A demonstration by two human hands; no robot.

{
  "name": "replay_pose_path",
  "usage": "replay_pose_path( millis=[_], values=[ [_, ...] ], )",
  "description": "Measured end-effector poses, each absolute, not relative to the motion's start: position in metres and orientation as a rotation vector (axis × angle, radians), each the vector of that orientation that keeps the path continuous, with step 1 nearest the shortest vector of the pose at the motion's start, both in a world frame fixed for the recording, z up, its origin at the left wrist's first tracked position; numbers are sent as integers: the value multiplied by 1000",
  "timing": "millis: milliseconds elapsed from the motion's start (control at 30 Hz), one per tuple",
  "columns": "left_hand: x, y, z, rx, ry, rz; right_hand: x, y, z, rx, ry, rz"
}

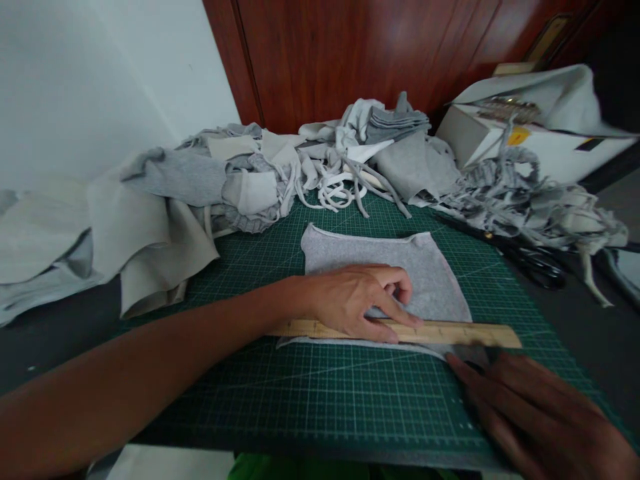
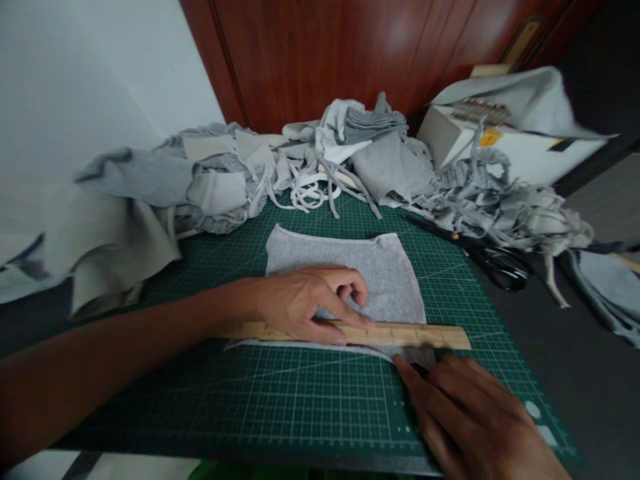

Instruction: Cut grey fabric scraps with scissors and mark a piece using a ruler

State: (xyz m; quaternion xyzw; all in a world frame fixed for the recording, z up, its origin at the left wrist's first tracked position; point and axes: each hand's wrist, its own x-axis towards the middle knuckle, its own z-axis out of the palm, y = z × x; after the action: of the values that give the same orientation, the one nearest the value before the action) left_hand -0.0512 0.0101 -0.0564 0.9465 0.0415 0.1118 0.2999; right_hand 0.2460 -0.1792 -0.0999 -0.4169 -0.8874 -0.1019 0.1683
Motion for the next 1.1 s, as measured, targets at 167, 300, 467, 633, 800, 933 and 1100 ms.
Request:
replay_pose_path(
  millis=[167,300,467,633,800,933,1100],
  values=[
    [-52,9,-54,2573,68,326,206,-175,-74,-1139,-2360,-228],
    [-53,5,-52,2658,93,339,170,-165,-66,-1179,-2322,-156],
    [-55,1,-53,2706,154,358,157,-161,-73,-1274,-2258,-118],
    [-55,2,-57,2756,149,446,154,-168,-78,-1282,-2234,-85],
    [-54,1,-59,2792,146,491,153,-170,-81,-1254,-2237,-137],
    [-54,2,-56,2792,125,479,155,-171,-88,-1251,-2245,-151],
    [-55,2,-54,2784,134,444,155,-172,-92,-1261,-2228,-149]
  ],
)
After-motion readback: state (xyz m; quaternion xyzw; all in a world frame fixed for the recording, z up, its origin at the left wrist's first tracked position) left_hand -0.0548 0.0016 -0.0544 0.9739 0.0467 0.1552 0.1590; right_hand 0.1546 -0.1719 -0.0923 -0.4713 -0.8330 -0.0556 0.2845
